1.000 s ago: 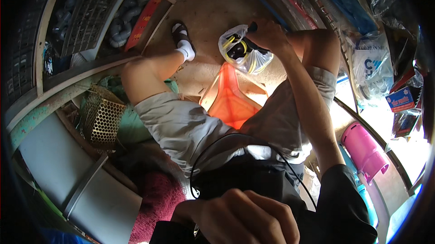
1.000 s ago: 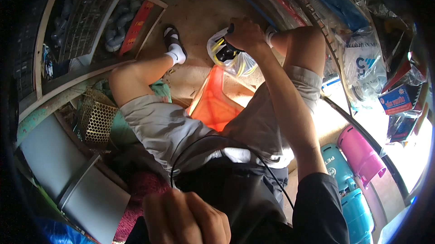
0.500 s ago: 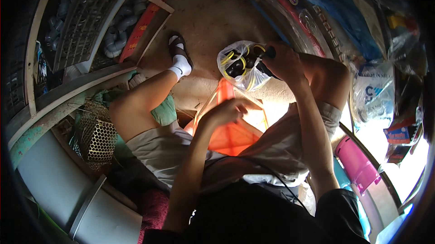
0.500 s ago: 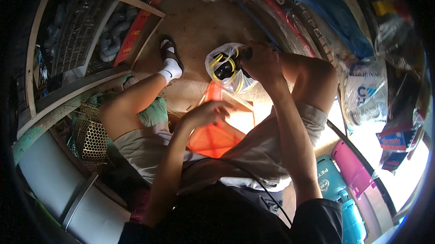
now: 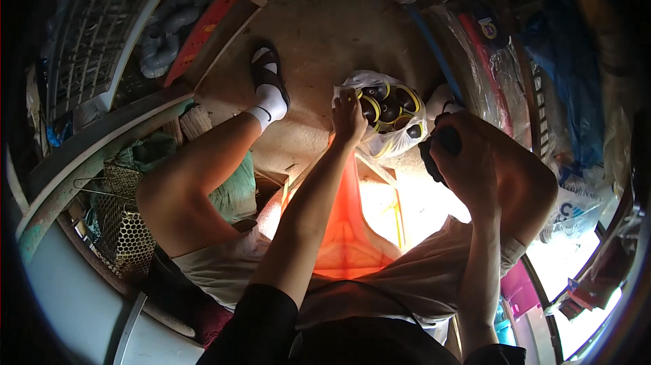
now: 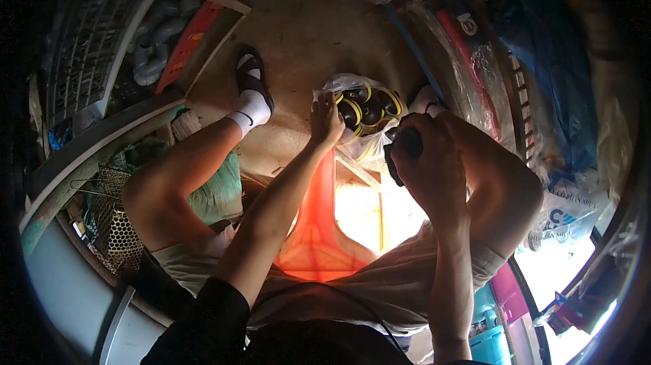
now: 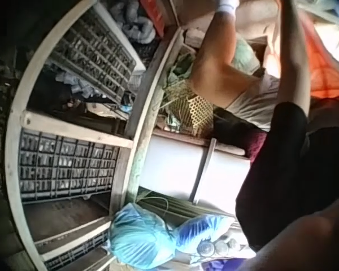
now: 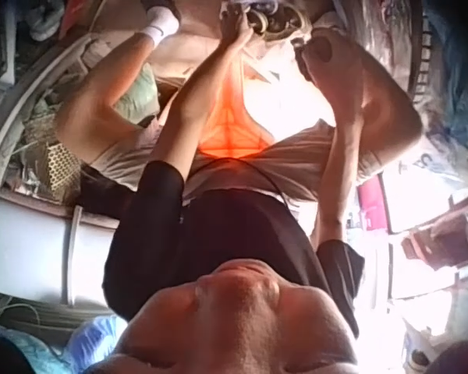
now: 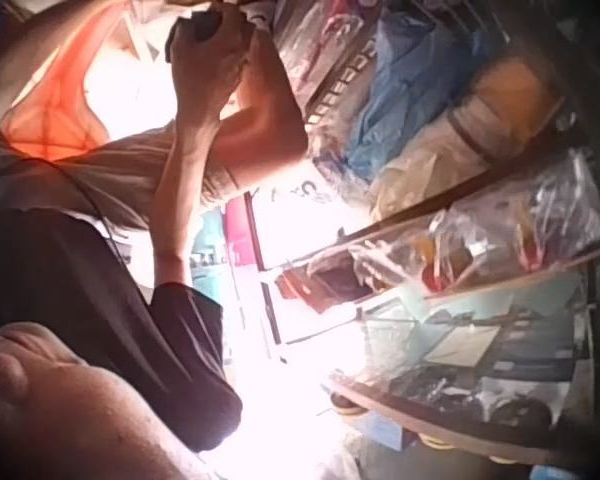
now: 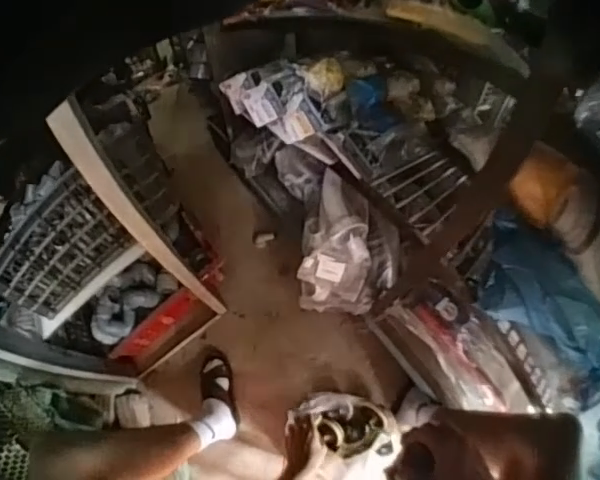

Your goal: Attach buffing pads and prepare equipment in a tool storage area.

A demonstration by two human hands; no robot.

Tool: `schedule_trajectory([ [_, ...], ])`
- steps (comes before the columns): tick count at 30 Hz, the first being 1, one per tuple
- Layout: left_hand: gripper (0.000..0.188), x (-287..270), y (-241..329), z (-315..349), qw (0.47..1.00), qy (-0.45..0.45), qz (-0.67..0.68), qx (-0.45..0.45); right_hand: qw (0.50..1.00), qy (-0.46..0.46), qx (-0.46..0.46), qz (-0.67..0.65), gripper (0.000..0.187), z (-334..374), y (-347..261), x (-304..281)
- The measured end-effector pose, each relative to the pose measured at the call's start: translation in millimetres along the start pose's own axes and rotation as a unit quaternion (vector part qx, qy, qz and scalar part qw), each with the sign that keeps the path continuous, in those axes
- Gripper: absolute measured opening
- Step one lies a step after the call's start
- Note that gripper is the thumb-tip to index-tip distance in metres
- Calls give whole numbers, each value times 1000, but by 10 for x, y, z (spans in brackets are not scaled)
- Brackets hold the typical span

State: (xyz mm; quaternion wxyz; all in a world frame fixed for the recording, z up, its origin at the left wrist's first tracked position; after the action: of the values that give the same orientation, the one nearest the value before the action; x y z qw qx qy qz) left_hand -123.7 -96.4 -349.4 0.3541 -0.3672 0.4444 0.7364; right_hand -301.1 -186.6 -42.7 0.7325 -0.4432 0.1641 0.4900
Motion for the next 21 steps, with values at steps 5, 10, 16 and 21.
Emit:
schedule_trajectory([
  [5, 42, 66, -39, -227, 993, -19, -114, 28, 1000, -2, -4, -1, 24, -43, 1, 14],
  [10, 33, 78, -87, -248, 989, -25, -102, 103, 1000, -8, -7, -9, 23, -56, 6, 26],
  [16, 37, -495, -46, 108, 988, -23, 92, 121, 999, 9, -32, 1, 28, -57, -80, -46],
  [21, 30, -858, 141, 278, 883, -84, 455, 77, 996, 50, -61, -30, 30, -59, -46, -142],
])
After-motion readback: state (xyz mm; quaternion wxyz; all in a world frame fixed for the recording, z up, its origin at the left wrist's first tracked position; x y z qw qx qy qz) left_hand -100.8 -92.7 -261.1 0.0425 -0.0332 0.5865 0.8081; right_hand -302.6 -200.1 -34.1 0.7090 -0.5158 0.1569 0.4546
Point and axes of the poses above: each hand's wrist, its own z-axis away from the middle knuckle, its own x-axis out of the palm, y = z × x, the point moved 10 cm from there along -z, towards the middle knuckle, and after that the axes turned 6 degrees about -y, right-handed, at the moved point
